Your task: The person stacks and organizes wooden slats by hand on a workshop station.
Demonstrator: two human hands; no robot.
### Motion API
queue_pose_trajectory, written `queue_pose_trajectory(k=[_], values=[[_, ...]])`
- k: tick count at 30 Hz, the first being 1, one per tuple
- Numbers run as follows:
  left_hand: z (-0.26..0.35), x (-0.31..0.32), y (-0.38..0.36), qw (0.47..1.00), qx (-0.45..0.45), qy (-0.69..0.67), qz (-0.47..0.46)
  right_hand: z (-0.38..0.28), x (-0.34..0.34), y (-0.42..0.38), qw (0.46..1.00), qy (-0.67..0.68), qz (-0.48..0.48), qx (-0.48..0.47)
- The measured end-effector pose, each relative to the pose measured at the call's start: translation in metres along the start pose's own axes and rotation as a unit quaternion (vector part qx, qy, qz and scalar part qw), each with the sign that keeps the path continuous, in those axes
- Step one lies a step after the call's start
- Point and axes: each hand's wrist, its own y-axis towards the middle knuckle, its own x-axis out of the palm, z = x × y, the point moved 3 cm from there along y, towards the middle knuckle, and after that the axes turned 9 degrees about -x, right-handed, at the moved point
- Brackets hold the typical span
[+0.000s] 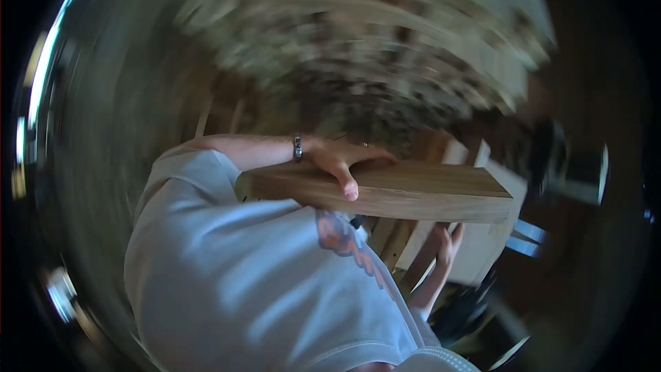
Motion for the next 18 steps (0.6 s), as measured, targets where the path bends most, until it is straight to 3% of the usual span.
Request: queue_pose_trajectory(k=[2, 4, 6, 7, 8, 10, 12, 13, 14, 16, 17, 18], values=[[-0.057, 0.002, -0.092, 0.986, 0.021, -0.059, 0.155, -0.006, 0.012, -0.003, 0.988, 0.136, -0.053, 0.055], [-0.12, 0.03, -0.169, 0.955, 0.049, -0.107, 0.272, -0.014, 0.044, 0.02, 0.981, 0.101, -0.16, 0.039], [-0.188, 0.061, -0.24, 0.89, 0.026, -0.156, 0.428, -0.029, 0.084, 0.023, 0.964, 0.081, -0.252, 0.027], [-0.181, 0.084, -0.266, 0.861, 0.025, -0.188, 0.472, -0.055, 0.088, 0.028, 0.952, 0.08, -0.294, 0.022], [-0.202, 0.101, -0.286, 0.84, 0.037, -0.212, 0.497, -0.063, 0.16, 0.066, 0.939, 0.069, -0.336, 0.025], [-0.228, 0.141, -0.334, 0.734, 0.039, -0.297, 0.61, -0.091, 0.218, 0.088, 0.908, 0.041, -0.415, 0.03], [-0.261, 0.175, -0.368, 0.661, 0.044, -0.323, 0.676, -0.112, 0.289, 0.117, 0.878, 0.04, -0.476, 0.038], [-0.275, 0.19, -0.386, 0.611, 0.036, -0.335, 0.716, -0.098, 0.327, 0.078, 0.864, 0.045, -0.499, 0.046], [-0.291, 0.2, -0.404, 0.6, 0.038, -0.347, 0.72, -0.097, 0.365, 0.069, 0.853, 0.043, -0.517, 0.062], [-0.315, 0.232, -0.435, 0.474, -0.002, -0.366, 0.801, -0.087, 0.428, 0.066, 0.824, 0.042, -0.554, 0.107], [-0.332, 0.241, -0.446, 0.426, 0.011, -0.375, 0.823, -0.102, 0.475, 0.043, 0.818, 0.004, -0.573, 0.051], [-0.34, 0.249, -0.455, 0.42, 0.005, -0.378, 0.825, -0.138, 0.535, 0.017, 0.806, -0.034, -0.59, -0.012]])
